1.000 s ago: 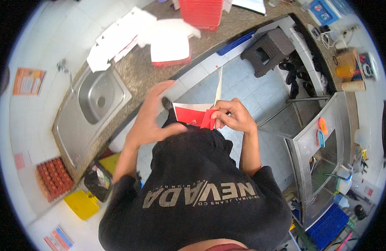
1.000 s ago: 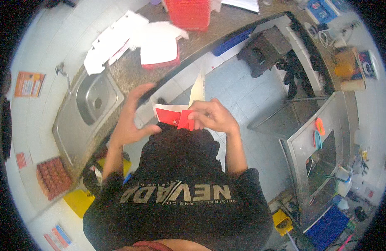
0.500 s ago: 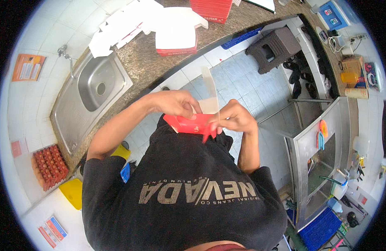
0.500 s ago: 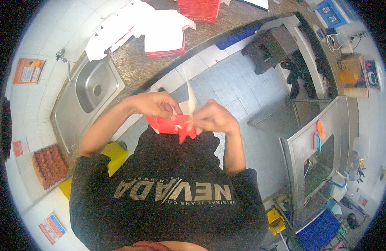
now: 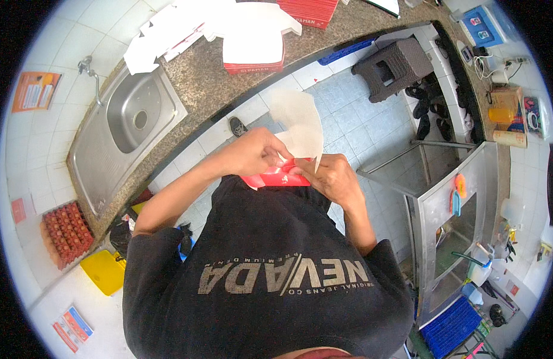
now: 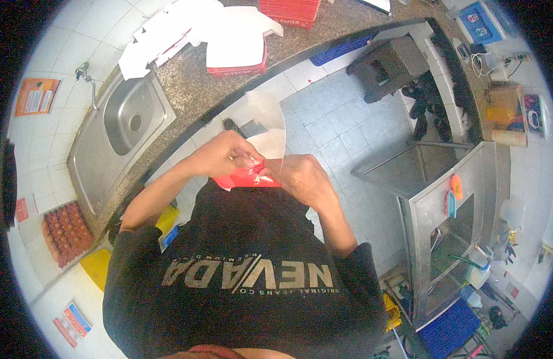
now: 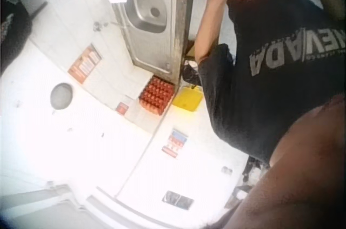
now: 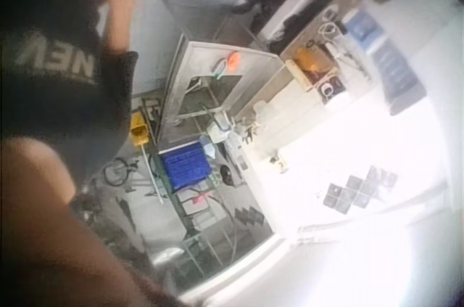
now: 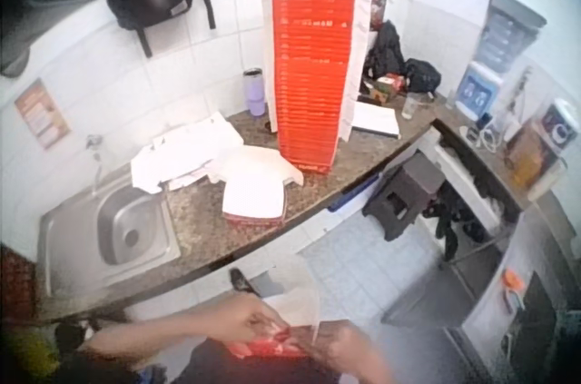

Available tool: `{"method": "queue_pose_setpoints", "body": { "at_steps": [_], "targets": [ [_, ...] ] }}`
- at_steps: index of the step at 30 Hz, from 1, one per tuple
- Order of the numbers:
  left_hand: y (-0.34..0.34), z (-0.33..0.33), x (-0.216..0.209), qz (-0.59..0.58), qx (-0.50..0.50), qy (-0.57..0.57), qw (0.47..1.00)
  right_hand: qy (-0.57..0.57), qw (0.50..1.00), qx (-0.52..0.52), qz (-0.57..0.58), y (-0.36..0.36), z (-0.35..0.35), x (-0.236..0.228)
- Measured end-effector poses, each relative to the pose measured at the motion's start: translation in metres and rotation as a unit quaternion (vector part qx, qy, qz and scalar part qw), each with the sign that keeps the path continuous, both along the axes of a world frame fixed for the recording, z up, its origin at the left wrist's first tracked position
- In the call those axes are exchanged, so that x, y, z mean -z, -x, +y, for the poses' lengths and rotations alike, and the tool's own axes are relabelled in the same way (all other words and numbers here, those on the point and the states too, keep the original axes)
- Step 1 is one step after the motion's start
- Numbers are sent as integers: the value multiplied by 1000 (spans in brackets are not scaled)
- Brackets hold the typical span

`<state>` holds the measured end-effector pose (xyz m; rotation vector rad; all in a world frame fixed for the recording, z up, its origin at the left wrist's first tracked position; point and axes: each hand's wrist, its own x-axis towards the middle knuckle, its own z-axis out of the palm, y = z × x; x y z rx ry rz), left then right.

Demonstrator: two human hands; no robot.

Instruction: The person assembles red and white cardboard food boxes by folding the flaps and tucking them into slots. They handle each box one at a time, then place the assembled boxes into a stack on the counter.

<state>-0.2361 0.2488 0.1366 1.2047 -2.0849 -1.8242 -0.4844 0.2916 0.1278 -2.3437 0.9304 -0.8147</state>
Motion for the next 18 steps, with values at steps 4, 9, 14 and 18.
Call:
{"method": "queue_pose_setpoints", "body": {
  "at_steps": [4, 9, 14, 18],
  "targets": [
    [3, 2, -12, -44, -2, -4, 999, -79, 996, -15, 40, -1, -4, 0],
    [4, -5, -37, -42, -4, -10, 999, -205, 955, -24, 213, -4, -20, -24],
    [-39, -35, 3, 190, -43, -152, 969, -342, 913, -72, 208, -4, -39, -30],
    [-52, -21, 5, 216, -101, 0, 971, -354, 925, 6, 139, 3, -30, -24]
  ]
}}
